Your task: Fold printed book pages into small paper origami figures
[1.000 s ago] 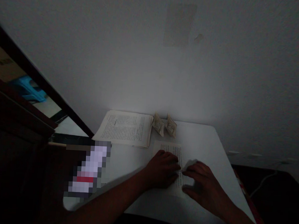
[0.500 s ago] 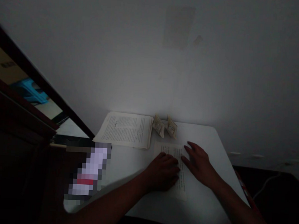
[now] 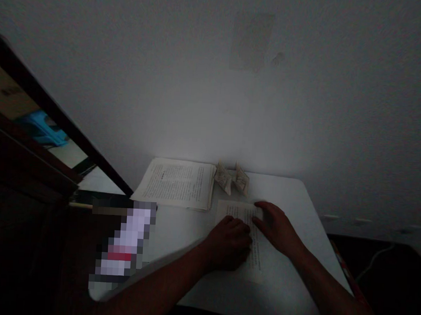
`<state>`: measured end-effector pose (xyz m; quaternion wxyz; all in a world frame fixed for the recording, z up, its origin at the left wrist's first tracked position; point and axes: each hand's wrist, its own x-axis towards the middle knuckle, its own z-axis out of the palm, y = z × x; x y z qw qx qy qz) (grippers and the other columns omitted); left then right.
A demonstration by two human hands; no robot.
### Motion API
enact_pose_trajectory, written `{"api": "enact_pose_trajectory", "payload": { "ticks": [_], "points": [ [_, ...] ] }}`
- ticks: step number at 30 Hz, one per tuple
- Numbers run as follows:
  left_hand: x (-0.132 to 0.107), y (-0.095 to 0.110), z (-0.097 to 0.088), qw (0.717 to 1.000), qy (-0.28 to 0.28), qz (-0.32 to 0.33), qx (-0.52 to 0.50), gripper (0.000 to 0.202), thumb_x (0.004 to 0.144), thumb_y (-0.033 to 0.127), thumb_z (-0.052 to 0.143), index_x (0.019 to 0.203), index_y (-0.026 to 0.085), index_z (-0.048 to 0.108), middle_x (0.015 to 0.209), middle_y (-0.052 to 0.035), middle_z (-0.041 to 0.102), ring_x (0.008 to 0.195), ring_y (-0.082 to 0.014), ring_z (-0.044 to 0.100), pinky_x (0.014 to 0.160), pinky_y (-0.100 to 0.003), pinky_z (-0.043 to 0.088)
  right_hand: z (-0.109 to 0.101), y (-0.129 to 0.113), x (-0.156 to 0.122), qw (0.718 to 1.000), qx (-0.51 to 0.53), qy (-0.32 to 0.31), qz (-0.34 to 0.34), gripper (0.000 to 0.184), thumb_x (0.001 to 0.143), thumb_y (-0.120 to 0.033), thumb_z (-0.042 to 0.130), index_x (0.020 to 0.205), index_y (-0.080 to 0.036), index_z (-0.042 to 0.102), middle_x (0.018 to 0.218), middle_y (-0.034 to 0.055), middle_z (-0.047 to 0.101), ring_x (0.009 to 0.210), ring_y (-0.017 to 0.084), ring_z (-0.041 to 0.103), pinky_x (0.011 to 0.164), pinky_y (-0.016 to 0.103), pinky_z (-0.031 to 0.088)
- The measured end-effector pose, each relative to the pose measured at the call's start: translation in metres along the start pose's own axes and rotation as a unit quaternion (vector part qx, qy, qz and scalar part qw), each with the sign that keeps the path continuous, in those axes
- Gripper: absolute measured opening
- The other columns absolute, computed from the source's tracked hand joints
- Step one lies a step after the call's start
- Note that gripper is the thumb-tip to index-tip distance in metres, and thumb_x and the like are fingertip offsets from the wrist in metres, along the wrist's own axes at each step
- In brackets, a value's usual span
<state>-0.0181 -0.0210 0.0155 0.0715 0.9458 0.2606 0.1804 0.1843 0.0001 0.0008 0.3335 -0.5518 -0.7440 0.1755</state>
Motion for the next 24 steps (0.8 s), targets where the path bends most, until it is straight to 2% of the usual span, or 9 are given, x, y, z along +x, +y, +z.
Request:
{"api": "enact_pose_trajectory", "payload": {
  "ticks": [3,7,11,13,15,18,20,22,24],
  "points": [
    [0.0,-0.001,0.0,1.0,0.006,0.008,-0.001,0.016,0.084,0.026,0.048,0.09,0.018,0.059,0.101,-0.0076,0.057,0.095,-0.0212,0.05,0.083,-0.037,0.036,0.0,-0.003,0.001,0.995,0.088,0.018,0.044,0.032,0.077,-0.033,0.06,0.106,-0.022,0.055,0.107,0.0079,0.062,0.099,0.022,0.058,0.09,0.039,0.044],
    [0.0,-0.001,0.002,1.0,0.01,0.006,0.004,0.015,0.083,0.027,0.049,0.089,0.017,0.059,0.096,-0.0068,0.058,0.093,-0.0202,0.051,0.083,-0.037,0.037,0.003,-0.005,-0.001,0.974,0.209,0.016,0.09,0.045,0.072,-0.03,0.065,0.113,-0.022,0.05,0.105,0.009,0.063,0.079,0.017,0.062,0.077,0.034,0.05],
    [-0.001,0.0,0.003,1.0,0.028,0.004,0.001,0.013,0.083,0.027,0.05,0.086,0.016,0.058,0.092,-0.0062,0.059,0.09,-0.0198,0.052,0.081,-0.036,0.039,0.005,-0.008,-0.003,0.964,0.239,0.006,0.115,0.048,0.07,-0.03,0.068,0.114,-0.02,0.051,0.093,0.0068,0.064,0.076,0.017,0.062,0.072,0.032,0.051],
    [-0.002,-0.001,0.003,0.998,0.065,-0.005,-0.017,0.013,0.083,0.027,0.052,0.088,0.016,0.056,0.091,-0.006,0.06,0.087,-0.0195,0.053,0.08,-0.036,0.041,0.002,-0.009,-0.003,0.962,0.245,0.006,0.121,0.046,0.07,-0.03,0.069,0.112,-0.018,0.054,0.08,0.0026,0.063,0.07,0.015,0.061,0.067,0.029,0.05],
    [-0.005,-0.003,0.001,0.988,0.142,-0.035,-0.045,0.015,0.082,0.027,0.054,0.092,0.017,0.054,0.092,-0.0065,0.059,0.088,-0.0197,0.053,0.08,-0.036,0.042,-0.004,-0.012,-0.002,0.957,0.26,0.023,0.123,0.043,0.069,-0.031,0.07,0.108,-0.018,0.057,0.073,-0.0004,0.061,0.065,0.013,0.059,0.064,0.027,0.049],
    [-0.009,-0.009,-0.007,0.943,0.3,-0.115,-0.086,0.023,0.077,0.024,0.06,0.097,0.018,0.049,0.097,-0.0085,0.056,0.094,-0.0212,0.052,0.081,-0.037,0.044,-0.021,-0.021,-0.001,0.951,0.269,0.076,0.131,0.039,0.067,-0.031,0.071,0.102,-0.017,0.06,0.07,-0.0009,0.061,0.065,0.013,0.059,0.063,0.026,0.049],
    [-0.01,-0.014,-0.017,0.907,0.366,-0.179,-0.111,0.036,0.073,0.024,0.064,0.102,0.017,0.045,0.102,-0.0097,0.051,0.095,-0.0218,0.05,0.079,-0.036,0.045,-0.034,-0.031,-0.002,0.952,0.244,0.128,0.136,0.035,0.066,-0.03,0.073,0.097,-0.018,0.063,0.065,-0.0017,0.06,0.06,0.012,0.058,0.059,0.024,0.049],
    [-0.009,-0.018,-0.03,0.891,0.362,-0.228,-0.149,0.047,0.07,0.024,0.067,0.109,0.018,0.042,0.103,-0.0089,0.049,0.09,-0.0202,0.051,0.074,-0.034,0.046,-0.046,-0.042,-0.004,0.955,0.202,0.177,0.127,0.031,0.065,-0.031,0.073,0.093,-0.02,0.065,0.068,0.0,0.063,0.058,0.013,0.059,0.054,0.024,0.049],
    [-0.009,-0.02,-0.044,0.897,0.334,-0.232,-0.173,0.05,0.069,0.022,0.068,0.112,0.019,0.043,0.105,-0.0081,0.05,0.089,-0.0192,0.051,0.074,-0.034,0.046,-0.057,-0.055,-0.009,0.96,0.149,0.219,0.095,0.026,0.066,-0.03,0.074,0.089,-0.022,0.066,0.072,0.0016,0.066,0.055,0.013,0.059,0.048,0.023,0.048]
  ]
}}
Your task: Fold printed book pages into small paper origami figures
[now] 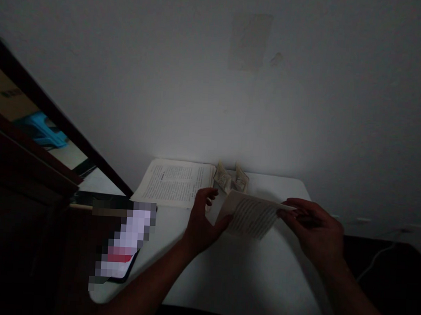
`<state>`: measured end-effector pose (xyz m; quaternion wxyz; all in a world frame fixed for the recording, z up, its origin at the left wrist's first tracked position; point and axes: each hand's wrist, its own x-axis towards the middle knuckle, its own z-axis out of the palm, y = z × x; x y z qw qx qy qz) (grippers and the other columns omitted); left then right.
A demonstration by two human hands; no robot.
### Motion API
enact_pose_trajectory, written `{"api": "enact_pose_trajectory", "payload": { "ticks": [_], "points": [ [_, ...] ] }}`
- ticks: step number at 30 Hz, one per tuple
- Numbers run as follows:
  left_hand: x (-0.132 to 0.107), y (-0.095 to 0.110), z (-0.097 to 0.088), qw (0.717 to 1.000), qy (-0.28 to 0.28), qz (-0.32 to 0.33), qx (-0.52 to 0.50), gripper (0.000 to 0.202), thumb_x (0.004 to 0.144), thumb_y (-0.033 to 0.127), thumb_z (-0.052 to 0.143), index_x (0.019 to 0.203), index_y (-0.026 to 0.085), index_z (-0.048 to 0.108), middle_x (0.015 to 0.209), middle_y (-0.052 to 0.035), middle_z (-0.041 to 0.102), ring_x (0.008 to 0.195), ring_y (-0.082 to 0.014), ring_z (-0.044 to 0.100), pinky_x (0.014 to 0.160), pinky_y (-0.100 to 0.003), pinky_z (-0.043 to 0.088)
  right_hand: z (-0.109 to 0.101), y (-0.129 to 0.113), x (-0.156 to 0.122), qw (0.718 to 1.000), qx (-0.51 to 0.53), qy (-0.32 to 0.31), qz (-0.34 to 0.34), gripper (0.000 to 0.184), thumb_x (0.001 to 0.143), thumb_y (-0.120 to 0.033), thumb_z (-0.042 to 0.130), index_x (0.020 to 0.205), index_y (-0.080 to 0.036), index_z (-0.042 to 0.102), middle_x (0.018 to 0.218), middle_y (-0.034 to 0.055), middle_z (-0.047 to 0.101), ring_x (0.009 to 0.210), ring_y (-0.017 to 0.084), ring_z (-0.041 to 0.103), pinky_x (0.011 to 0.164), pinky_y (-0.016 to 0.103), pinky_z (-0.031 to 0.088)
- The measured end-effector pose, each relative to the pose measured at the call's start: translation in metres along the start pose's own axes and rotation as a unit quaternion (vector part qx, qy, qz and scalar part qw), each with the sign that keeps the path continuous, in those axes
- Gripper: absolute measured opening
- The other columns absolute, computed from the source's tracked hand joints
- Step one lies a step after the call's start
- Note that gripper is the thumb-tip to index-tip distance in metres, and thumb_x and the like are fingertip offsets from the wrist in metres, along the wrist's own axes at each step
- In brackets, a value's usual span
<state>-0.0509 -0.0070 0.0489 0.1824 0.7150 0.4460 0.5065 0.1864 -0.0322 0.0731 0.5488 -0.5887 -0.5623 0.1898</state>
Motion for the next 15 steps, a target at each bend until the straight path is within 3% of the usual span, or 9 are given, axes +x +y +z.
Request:
{"api": "enact_pose_trajectory", "payload": {
  "ticks": [2,4,6,9,15],
  "points": [
    [0.005,0.005,-0.008,0.999,-0.027,0.041,-0.009,0.039,0.072,0.02,0.066,0.107,0.02,0.049,0.105,-0.0078,0.051,0.092,-0.0194,0.052,0.076,-0.034,0.046,-0.006,-0.011,-0.005,0.997,-0.014,0.0,-0.078,0.016,0.07,-0.023,0.071,0.086,-0.024,0.067,0.078,0.0023,0.068,0.06,0.015,0.062,0.052,0.025,0.051],
    [0.004,0.006,-0.013,0.993,-0.051,0.106,-0.029,0.022,0.075,0.016,0.062,0.095,0.02,0.055,0.097,-0.0065,0.054,0.091,-0.0186,0.053,0.076,-0.034,0.046,-0.011,-0.016,-0.011,0.978,0.024,-0.069,-0.198,0.018,0.072,-0.014,0.067,0.086,-0.026,0.067,0.084,0.0027,0.069,0.076,0.019,0.065,0.067,0.03,0.054],
    [-0.003,0.003,-0.014,0.982,-0.083,0.163,-0.049,0.016,0.075,0.014,0.061,0.09,0.019,0.057,0.091,-0.0059,0.056,0.084,-0.0174,0.054,0.071,-0.031,0.046,-0.013,-0.012,-0.018,0.951,0.026,-0.164,-0.262,0.029,0.073,-0.007,0.064,0.095,-0.025,0.064,0.089,0.0045,0.069,0.086,0.02,0.064,0.074,0.033,0.053],
    [-0.021,-0.008,-0.011,0.972,-0.125,0.192,-0.053,0.017,0.074,0.009,0.06,0.087,0.019,0.056,0.087,-0.0063,0.059,0.08,-0.0176,0.055,0.069,-0.032,0.046,-0.012,0.009,-0.027,0.924,-0.013,-0.252,-0.286,0.033,0.074,-0.009,0.061,0.104,-0.021,0.062,0.098,0.0089,0.067,0.096,0.023,0.061,0.078,0.036,0.053],
    [-0.05,-0.027,-0.006,0.962,-0.212,0.167,-0.029,0.021,0.074,0.004,0.052,0.089,0.019,0.055,0.091,-0.0064,0.061,0.084,-0.0174,0.056,0.07,-0.031,0.046,-0.003,0.053,-0.035,0.891,-0.122,-0.311,-0.306,0.037,0.073,-0.005,0.051,0.105,-0.021,0.061,0.107,0.0096,0.064,0.102,0.023,0.057,0.086,0.041,0.048]
  ]
}}
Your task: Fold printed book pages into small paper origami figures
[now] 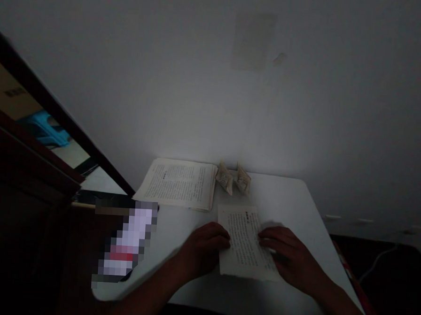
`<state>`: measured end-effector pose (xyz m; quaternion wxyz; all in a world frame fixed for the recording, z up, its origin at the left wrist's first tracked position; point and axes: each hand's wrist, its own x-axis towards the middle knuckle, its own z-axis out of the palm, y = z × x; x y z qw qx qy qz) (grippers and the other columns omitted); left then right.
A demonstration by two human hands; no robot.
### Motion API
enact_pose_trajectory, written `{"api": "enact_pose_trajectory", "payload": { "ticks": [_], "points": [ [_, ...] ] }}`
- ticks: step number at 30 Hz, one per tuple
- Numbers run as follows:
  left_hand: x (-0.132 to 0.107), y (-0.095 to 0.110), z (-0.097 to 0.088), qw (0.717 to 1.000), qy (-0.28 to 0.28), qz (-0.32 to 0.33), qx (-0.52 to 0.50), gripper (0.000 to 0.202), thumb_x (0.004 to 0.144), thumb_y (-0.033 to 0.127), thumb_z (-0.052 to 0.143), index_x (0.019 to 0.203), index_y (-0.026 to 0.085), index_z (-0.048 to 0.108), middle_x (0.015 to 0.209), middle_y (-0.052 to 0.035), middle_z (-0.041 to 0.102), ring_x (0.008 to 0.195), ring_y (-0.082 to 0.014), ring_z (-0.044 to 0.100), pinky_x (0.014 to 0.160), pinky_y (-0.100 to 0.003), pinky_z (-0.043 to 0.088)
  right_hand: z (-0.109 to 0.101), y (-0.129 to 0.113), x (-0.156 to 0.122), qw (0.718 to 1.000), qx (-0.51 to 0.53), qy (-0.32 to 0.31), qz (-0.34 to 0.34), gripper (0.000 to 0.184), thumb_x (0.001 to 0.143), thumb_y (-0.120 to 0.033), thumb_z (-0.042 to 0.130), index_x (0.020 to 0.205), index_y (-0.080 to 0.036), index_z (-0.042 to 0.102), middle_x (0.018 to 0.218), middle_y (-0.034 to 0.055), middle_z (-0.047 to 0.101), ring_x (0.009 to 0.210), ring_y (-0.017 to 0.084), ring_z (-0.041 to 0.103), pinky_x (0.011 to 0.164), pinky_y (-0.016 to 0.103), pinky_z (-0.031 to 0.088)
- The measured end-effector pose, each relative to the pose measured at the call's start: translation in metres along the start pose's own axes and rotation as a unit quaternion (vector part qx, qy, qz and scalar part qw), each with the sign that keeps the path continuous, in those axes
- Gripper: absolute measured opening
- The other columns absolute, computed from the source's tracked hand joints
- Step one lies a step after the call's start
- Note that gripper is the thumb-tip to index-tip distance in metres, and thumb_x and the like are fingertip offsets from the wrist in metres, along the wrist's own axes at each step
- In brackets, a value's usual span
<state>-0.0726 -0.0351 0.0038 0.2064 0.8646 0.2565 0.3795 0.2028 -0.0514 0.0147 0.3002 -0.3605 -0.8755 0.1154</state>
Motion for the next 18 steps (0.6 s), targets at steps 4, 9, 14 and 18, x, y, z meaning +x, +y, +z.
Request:
{"api": "enact_pose_trajectory", "payload": {
  "ticks": [4,9,14,18],
  "points": [
    [-0.0051,-0.0005,-0.0013,0.999,-0.02,-0.029,0.03,0.024,0.071,0.006,0.053,0.092,0.019,0.055,0.095,-0.0066,0.061,0.087,-0.0193,0.056,0.074,-0.035,0.045,0.0035,0.0062,-0.0017,1.0,-0.01,-0.013,-0.001,0.032,0.074,-0.006,0.051,0.101,-0.021,0.061,0.104,0.0094,0.064,0.1,0.023,0.057,0.085,0.041,0.046],
    [-0.004,0.002,-0.0047,0.993,-0.036,-0.068,0.084,0.025,0.07,0.005,0.051,0.091,0.018,0.056,0.091,-0.0067,0.062,0.087,-0.0215,0.056,0.078,-0.039,0.042,0.0012,0.0055,-0.0014,1.0,-0.002,-0.019,0.014,0.024,0.075,-0.013,0.057,0.096,-0.023,0.063,0.097,0.0071,0.066,0.097,0.023,0.058,0.085,0.043,0.044],
    [-0.0001,0.0043,-0.0071,0.986,-0.033,-0.114,0.116,0.034,0.066,0.008,0.058,0.098,0.018,0.056,0.088,-0.0054,0.064,0.086,-0.0235,0.055,0.077,-0.041,0.042,0.0014,0.004,0.0004,0.997,0.002,-0.02,0.068,0.014,0.079,-0.024,0.059,0.093,-0.024,0.064,0.092,0.0059,0.067,0.093,0.024,0.059,0.085,0.043,0.043],
    [0.0,0.0026,-0.003,0.978,0.008,-0.157,0.138,0.038,0.076,0.019,0.057,0.114,0.018,0.05,0.09,-0.0065,0.063,0.084,-0.0225,0.055,0.075,-0.04,0.044,0.0047,0.0013,0.0027,0.991,0.004,0.005,0.136,0.01,0.084,-0.027,0.055,0.089,-0.023,0.063,0.091,0.0069,0.065,0.093,0.023,0.058,0.083,0.041,0.044]
  ]
}}
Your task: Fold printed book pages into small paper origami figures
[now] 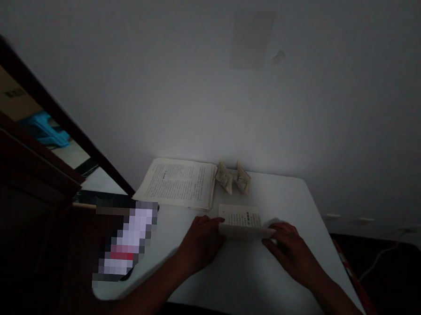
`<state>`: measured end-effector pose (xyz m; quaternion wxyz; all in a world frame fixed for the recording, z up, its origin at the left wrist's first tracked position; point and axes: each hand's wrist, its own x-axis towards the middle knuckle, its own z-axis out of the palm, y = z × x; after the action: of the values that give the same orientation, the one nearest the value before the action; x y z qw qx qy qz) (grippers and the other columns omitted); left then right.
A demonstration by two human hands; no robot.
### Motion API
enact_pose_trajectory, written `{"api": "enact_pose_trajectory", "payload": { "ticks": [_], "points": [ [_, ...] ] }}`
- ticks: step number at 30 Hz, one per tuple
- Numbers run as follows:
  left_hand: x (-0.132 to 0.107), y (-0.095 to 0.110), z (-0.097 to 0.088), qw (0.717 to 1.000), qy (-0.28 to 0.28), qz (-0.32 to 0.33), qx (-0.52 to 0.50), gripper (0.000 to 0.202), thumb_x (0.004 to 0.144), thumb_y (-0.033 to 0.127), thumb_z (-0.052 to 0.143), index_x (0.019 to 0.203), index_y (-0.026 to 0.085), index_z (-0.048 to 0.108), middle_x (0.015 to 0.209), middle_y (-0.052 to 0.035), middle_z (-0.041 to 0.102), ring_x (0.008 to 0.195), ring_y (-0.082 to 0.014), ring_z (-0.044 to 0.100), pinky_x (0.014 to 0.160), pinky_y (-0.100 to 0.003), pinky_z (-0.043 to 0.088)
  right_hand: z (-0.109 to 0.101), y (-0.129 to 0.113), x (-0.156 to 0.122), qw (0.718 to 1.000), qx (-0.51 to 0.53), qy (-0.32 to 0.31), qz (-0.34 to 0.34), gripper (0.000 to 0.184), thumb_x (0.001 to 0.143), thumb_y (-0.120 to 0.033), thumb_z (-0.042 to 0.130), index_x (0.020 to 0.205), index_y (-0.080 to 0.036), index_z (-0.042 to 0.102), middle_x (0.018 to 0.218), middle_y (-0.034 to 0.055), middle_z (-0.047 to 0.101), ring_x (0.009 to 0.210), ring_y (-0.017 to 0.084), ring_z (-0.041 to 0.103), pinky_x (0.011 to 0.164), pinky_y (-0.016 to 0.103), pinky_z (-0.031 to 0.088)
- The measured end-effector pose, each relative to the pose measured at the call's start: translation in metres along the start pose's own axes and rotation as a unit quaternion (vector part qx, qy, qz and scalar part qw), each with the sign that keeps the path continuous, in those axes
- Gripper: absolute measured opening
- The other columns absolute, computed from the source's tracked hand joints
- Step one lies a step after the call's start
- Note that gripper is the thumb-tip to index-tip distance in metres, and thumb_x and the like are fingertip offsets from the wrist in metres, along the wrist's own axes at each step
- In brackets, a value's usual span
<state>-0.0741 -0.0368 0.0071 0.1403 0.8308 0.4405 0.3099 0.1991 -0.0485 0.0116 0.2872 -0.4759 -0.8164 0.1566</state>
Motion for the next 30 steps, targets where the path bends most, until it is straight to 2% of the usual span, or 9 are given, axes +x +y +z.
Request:
{"api": "enact_pose_trajectory", "payload": {
  "ticks": [6,11,15,21,24,27,30],
  "points": [
    [0.003,0.001,0.009,0.996,0.044,-0.077,0.0,0.049,0.08,0.021,0.056,0.126,0.017,0.039,0.077,-0.0018,0.063,0.075,-0.0197,0.057,0.074,-0.038,0.046,0.007,-0.002,0.004,0.995,0.001,0.021,0.098,0.016,0.083,-0.036,0.054,0.079,-0.021,0.058,0.083,0.0054,0.064,0.083,0.023,0.06,0.081,0.04,0.044],
    [0.007,0.002,0.008,0.993,0.044,-0.108,0.013,0.05,0.079,0.019,0.056,0.126,0.016,0.038,0.072,0.0008,0.063,0.072,-0.0191,0.058,0.078,-0.041,0.043,0.013,0.001,0.006,0.986,0.038,0.027,0.163,0.022,0.081,-0.04,0.054,0.091,-0.02,0.055,0.084,0.0064,0.065,0.083,0.024,0.061,0.076,0.039,0.046],
    [0.008,0.002,0.007,0.994,0.037,-0.093,0.036,0.044,0.079,0.019,0.056,0.121,0.018,0.043,0.072,0.0004,0.063,0.073,-0.0207,0.059,0.076,-0.041,0.042,0.014,-0.002,0.01,0.984,0.034,0.028,0.173,0.02,0.08,-0.039,0.054,0.088,-0.021,0.052,0.076,0.0044,0.063,0.075,0.022,0.061,0.069,0.036,0.046],
    [0.008,0.005,0.007,0.993,0.004,-0.071,0.091,0.037,0.078,0.017,0.054,0.115,0.015,0.049,0.072,-0.0031,0.063,0.075,-0.0234,0.057,0.073,-0.042,0.041,0.012,-0.008,0.02,0.989,-0.034,0.03,0.144,0.009,0.078,-0.031,0.053,0.077,-0.021,0.051,0.066,0.0001,0.06,0.065,0.019,0.059,0.064,0.032,0.041],
    [0.014,0.009,0.004,0.99,-0.009,-0.047,0.133,0.026,0.077,0.017,0.054,0.103,0.015,0.057,0.076,-0.0065,0.063,0.078,-0.0254,0.056,0.074,-0.044,0.04,0.013,-0.007,0.022,0.988,-0.062,0.03,0.136,0.008,0.077,-0.029,0.053,0.077,-0.021,0.05,0.065,-0.0004,0.06,0.064,0.019,0.058,0.065,0.032,0.039],
    [0.025,0.015,-0.004,0.99,-0.009,-0.028,0.137,0.019,0.077,0.021,0.056,0.095,0.017,0.059,0.085,-0.0082,0.061,0.085,-0.026,0.054,0.08,-0.045,0.038,0.014,-0.005,0.024,0.987,-0.076,0.024,0.139,0.01,0.076,-0.029,0.053,0.079,-0.021,0.05,0.066,-0.0001,0.06,0.064,0.019,0.058,0.065,0.032,0.038],
    [0.037,0.022,-0.007,0.992,-0.062,0.048,0.098,0.035,0.07,0.028,0.065,0.103,0.02,0.057,0.108,-0.0101,0.055,0.102,-0.0279,0.048,0.086,-0.044,0.036,0.013,-0.004,0.026,0.986,-0.088,0.01,0.143,0.011,0.075,-0.03,0.054,0.08,-0.021,0.049,0.065,0.0001,0.061,0.065,0.02,0.059,0.064,0.032,0.038]
  ]
}}
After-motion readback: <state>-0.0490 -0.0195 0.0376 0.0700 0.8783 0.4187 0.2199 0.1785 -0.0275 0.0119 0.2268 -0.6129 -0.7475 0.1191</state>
